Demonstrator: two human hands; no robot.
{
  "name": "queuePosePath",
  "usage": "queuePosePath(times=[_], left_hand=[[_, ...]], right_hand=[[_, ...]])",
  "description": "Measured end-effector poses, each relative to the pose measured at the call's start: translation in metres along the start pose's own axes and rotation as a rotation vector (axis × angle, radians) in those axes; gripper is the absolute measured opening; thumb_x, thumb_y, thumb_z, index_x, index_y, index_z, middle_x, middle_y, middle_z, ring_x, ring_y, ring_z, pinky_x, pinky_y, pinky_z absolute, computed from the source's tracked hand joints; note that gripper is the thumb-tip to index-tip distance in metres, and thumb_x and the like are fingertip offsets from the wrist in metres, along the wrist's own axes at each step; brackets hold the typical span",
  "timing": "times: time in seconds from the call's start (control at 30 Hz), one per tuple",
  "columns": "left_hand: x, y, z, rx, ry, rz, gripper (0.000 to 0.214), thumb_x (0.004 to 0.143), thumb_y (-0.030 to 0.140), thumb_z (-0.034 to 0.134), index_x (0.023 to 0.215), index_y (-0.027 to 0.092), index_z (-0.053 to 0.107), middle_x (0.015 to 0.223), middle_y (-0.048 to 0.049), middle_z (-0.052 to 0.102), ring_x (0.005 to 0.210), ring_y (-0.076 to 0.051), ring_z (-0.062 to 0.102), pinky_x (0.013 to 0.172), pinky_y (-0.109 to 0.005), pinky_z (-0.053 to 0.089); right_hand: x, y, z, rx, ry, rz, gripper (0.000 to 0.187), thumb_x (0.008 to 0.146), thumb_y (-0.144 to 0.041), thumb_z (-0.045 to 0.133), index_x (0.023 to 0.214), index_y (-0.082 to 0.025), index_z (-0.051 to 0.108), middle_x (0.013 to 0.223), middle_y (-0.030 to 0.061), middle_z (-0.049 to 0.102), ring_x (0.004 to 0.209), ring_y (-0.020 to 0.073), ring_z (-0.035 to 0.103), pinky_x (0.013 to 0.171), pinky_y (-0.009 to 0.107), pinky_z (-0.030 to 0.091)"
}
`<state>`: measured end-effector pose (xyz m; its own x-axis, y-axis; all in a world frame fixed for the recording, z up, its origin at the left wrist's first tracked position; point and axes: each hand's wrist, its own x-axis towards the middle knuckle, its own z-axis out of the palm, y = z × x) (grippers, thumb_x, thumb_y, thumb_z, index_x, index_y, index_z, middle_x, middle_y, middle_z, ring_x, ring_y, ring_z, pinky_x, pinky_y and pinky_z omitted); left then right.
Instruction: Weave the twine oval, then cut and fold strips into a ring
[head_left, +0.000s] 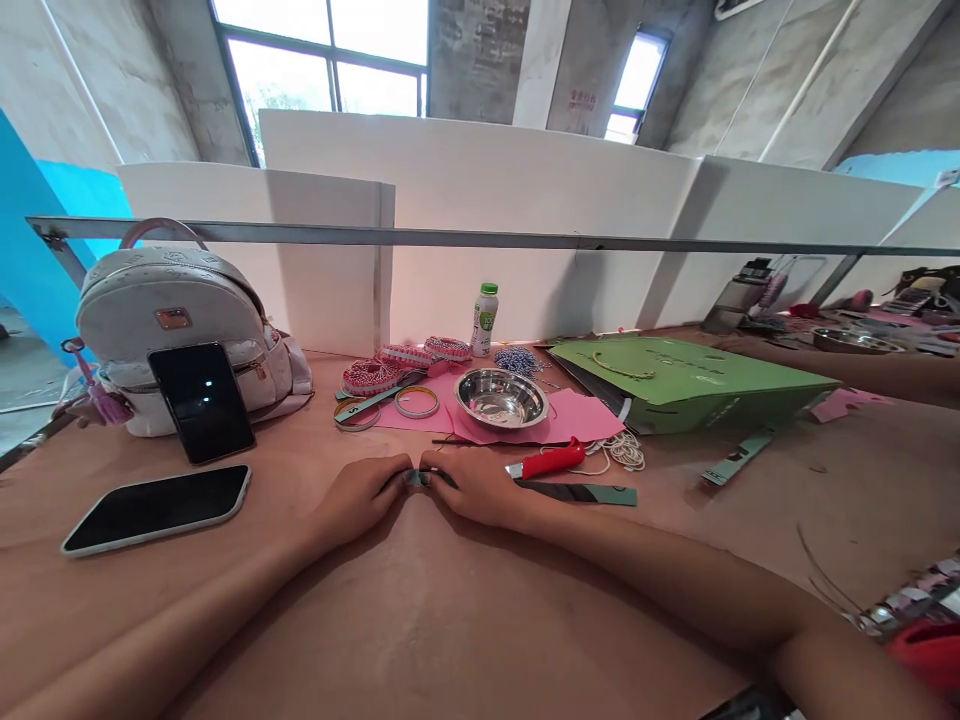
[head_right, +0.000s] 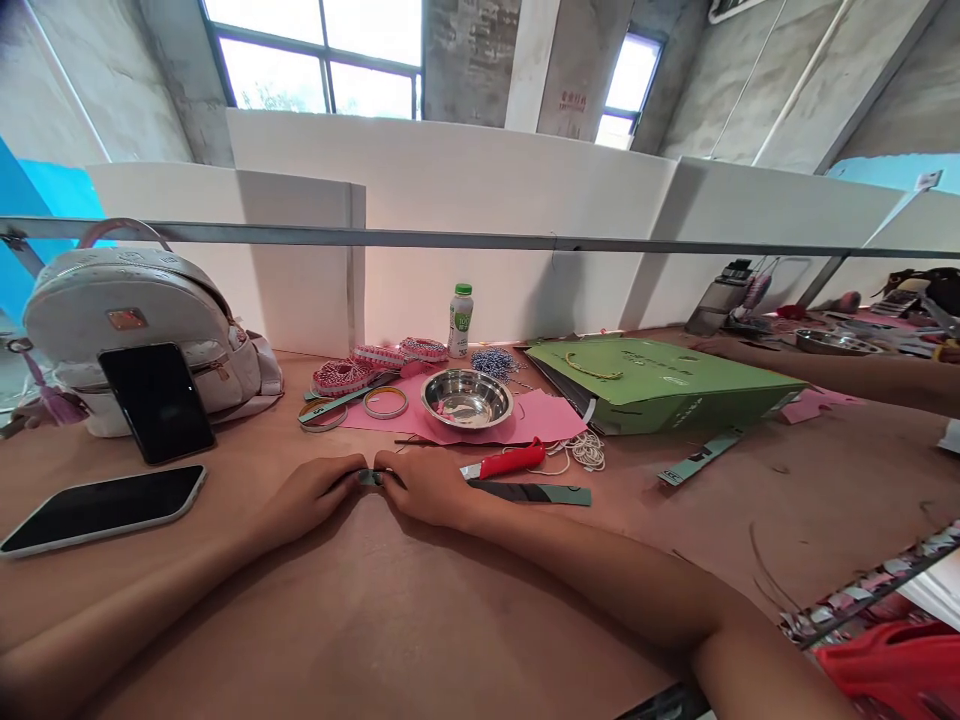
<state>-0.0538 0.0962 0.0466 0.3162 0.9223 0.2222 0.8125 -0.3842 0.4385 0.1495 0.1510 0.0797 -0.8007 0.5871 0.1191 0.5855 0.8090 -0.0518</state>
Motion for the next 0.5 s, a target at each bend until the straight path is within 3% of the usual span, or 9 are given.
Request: queuePosePath(times=[0.27,0.5], left_hand=[[-0.0007,0.0021,0.0008,0.039,0.035,-0.011,0.019,0.096,0.024,0.040,0.086,0.022,0.056,0.083,-0.0046,0.069,0.077,-0.023,0.062,0.066,-0.029,0.037],[-0.0013,0.0059,0.0005,0.014,-0.004,0.080,0.020,0.097,0.021,0.038,0.091,0.022,0.057,0.091,-0.0046,0.071,0.083,-0.023,0.063,0.072,-0.030,0.041]], right_hand=[[-0.0015,-0.0018,0.0002,0.021,0.002,0.000,0.024,0.099,-0.028,0.047,0.118,-0.023,0.060,0.102,0.0046,0.072,0.088,0.0199,0.065,0.069,0.028,0.033],[-0.0007,-0.0013,-0.0023,-0.008,-0.027,-0.044,0.023,0.100,-0.034,0.046,0.103,-0.019,0.064,0.095,0.0064,0.073,0.082,0.0207,0.065,0.063,0.029,0.031]])
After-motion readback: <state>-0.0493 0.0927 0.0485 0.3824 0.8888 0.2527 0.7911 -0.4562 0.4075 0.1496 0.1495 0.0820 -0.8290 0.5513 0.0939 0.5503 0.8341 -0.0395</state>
